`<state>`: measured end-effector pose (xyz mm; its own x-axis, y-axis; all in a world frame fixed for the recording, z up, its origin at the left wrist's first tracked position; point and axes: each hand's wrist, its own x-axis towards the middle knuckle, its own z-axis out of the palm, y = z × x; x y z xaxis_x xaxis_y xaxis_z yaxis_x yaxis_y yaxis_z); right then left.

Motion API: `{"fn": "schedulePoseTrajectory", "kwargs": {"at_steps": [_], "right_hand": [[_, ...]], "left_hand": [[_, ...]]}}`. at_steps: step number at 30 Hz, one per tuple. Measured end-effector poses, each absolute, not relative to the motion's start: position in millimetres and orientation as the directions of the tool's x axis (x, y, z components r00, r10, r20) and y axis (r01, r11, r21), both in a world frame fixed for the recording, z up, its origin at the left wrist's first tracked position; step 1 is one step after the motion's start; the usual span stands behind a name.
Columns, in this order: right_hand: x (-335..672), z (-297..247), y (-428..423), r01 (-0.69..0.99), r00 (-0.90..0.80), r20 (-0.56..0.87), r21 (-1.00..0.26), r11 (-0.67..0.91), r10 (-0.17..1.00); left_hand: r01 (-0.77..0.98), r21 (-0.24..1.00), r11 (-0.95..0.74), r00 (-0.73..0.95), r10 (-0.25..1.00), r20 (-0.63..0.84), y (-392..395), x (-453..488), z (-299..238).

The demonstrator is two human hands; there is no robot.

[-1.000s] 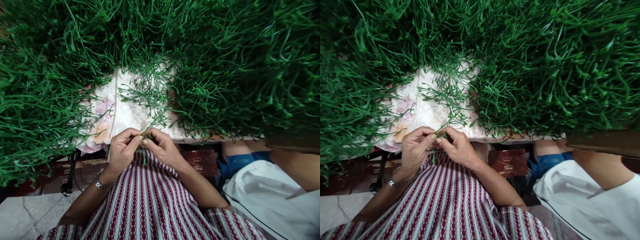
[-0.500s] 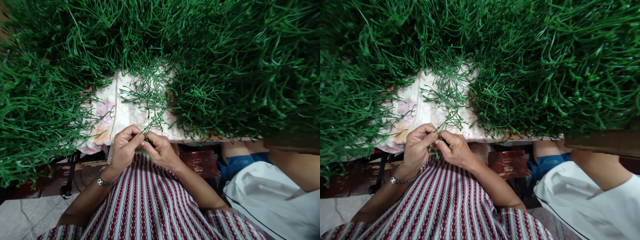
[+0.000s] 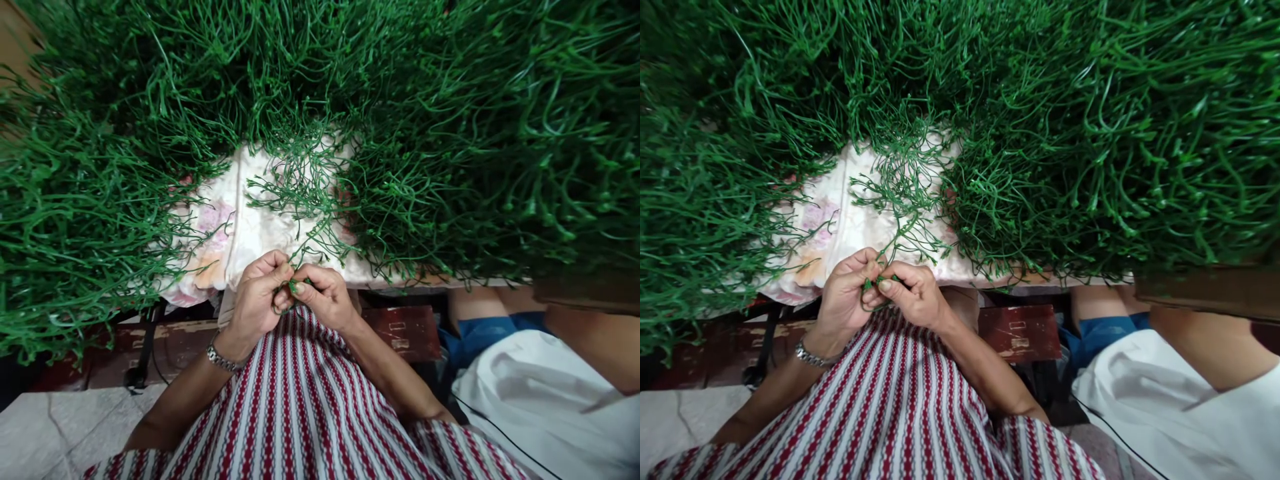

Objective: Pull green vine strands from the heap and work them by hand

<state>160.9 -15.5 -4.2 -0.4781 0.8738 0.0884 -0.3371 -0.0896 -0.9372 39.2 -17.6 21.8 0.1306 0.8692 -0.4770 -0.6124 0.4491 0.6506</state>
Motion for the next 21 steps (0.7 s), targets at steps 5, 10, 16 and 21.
{"fn": "schedulePoseTrajectory", "kwargs": {"at_steps": [5, 10, 16, 21], "right_hand": [[162, -6, -16, -0.345, -0.487, 0.05, -0.928, -0.139, 0.872], [159, 1, -31, -0.218, -0.483, 0.227, -0.967, 0.135, 0.845], [182, 19, -22, -0.038, -0.37, 0.293, -0.953, 0.301, 0.881], [194, 23, -11, -0.06, -0.185, 0.137, -0.99, 0.128, 0.973]], "left_hand": [[-0.635, 0.631, 0.446, 0.131, 0.867, -0.481, -17, 42, 20], [-0.66, 0.686, 0.305, -0.003, 0.913, -0.409, -1, 29, 22], [-0.417, 0.888, 0.192, -0.053, 0.971, -0.234, -1, 30, 34], [-0.305, 0.943, 0.135, -0.078, 0.983, -0.166, -4, 33, 20]]}}
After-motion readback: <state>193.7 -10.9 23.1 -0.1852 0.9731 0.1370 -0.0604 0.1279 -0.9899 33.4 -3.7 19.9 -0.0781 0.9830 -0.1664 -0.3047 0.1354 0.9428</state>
